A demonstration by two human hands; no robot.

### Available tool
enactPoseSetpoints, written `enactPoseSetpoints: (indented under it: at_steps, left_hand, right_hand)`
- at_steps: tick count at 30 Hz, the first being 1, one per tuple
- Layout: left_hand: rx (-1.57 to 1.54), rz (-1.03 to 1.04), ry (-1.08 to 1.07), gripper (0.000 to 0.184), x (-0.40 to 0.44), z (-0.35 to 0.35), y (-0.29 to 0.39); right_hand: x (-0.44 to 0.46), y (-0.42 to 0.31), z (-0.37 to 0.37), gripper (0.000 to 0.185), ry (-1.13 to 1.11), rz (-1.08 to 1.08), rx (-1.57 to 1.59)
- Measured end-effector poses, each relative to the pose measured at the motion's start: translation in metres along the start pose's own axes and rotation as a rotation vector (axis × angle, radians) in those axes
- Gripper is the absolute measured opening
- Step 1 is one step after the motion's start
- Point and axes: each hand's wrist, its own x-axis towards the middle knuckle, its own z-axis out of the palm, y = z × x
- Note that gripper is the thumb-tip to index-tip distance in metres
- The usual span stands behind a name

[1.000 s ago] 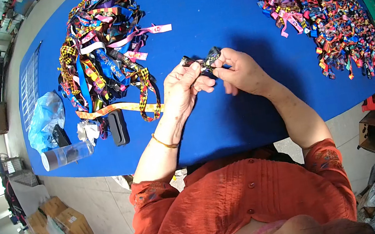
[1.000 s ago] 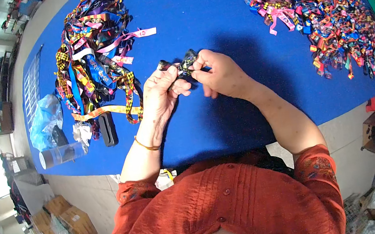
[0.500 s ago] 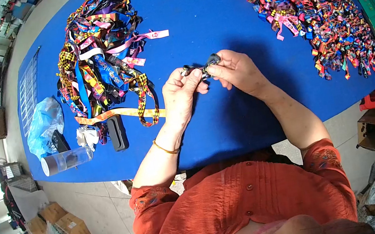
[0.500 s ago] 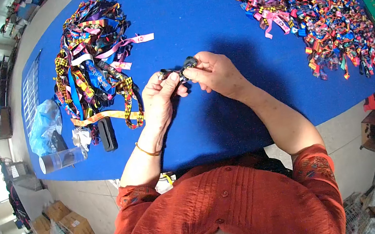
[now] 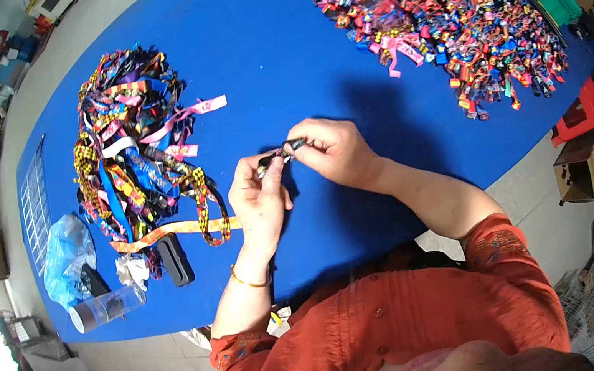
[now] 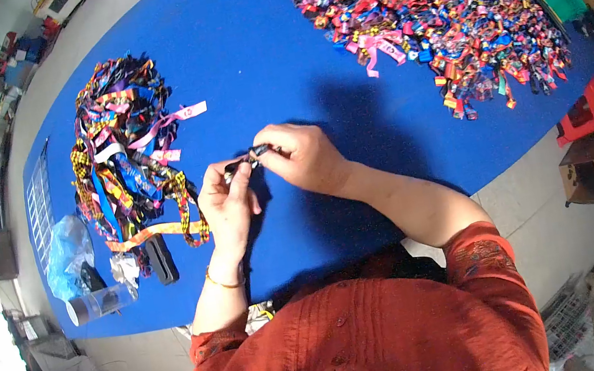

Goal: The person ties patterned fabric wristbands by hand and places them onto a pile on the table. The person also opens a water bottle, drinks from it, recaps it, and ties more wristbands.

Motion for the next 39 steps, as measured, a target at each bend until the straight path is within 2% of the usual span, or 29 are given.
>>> enactPoseSetpoints:
  at_steps: [1,3,7,8,11,15,17,22,25,26,29,30,34,39]
  left_hand:
    - [-0.033,-0.024,-0.047,0.007,0.001,-0.002,0.002]
    - [-0.146,0.028,-0.080,0.008,0.005,-0.002,-0.004]
    - [-0.331,-0.010,-0.080,0.010,0.009,-0.003,-0.012]
    - [-0.335,-0.004,-0.037,0.011,0.007,0.001,-0.011]
    - [-0.265,0.034,-0.111,0.015,0.004,0.000,-0.006]
    - [-0.284,-0.014,-0.095,0.017,0.006,0.001,-0.007]
    - [-0.325,-0.027,-0.092,0.016,0.006,0.004,-0.009]
    - [-0.312,-0.062,-0.123,0.016,0.008,0.000,-0.012]
    - [-0.296,-0.038,-0.137,0.015,0.009,-0.002,-0.016]
    - [-0.252,-0.025,-0.129,0.015,0.007,-0.002,-0.014]
    - [-0.216,0.014,-0.050,0.019,0.001,0.006,0.001]
    - [-0.195,0.044,-0.050,0.019,0.000,0.006,0.002]
    - [-0.190,0.116,-0.077,0.019,0.001,0.003,-0.003]
    - [-0.142,0.157,-0.141,0.017,0.004,0.005,-0.005]
  right_hand:
    - [0.001,0.000,0.000,0.004,0.036,-0.093,-0.031]
    - [0.000,-0.006,-0.001,0.005,0.007,-0.034,-0.038]
    - [-0.003,-0.005,0.000,0.005,0.001,0.048,0.044]
    - [-0.003,-0.005,0.000,0.005,0.000,0.062,0.059]
    - [-0.005,-0.010,0.001,0.006,0.015,0.059,0.120]
    - [-0.009,-0.011,-0.001,0.009,-0.011,-0.056,0.025]
    - [-0.009,-0.011,0.001,0.007,-0.004,-0.236,0.017]
    - [-0.009,-0.011,-0.002,0.010,-0.121,-0.515,-0.189]
    - [-0.008,-0.017,-0.005,0.008,-0.167,-0.405,-0.109]
    - [-0.008,-0.019,-0.001,0.005,-0.090,-0.327,-0.001]
    - [-0.013,-0.015,0.011,0.004,0.023,0.082,0.234]
    - [-0.011,-0.010,0.011,0.007,-0.021,0.157,0.270]
    - [-0.009,-0.012,0.009,0.007,-0.022,0.286,0.507]
    - [-0.006,-0.005,0.004,0.008,-0.056,0.318,0.472]
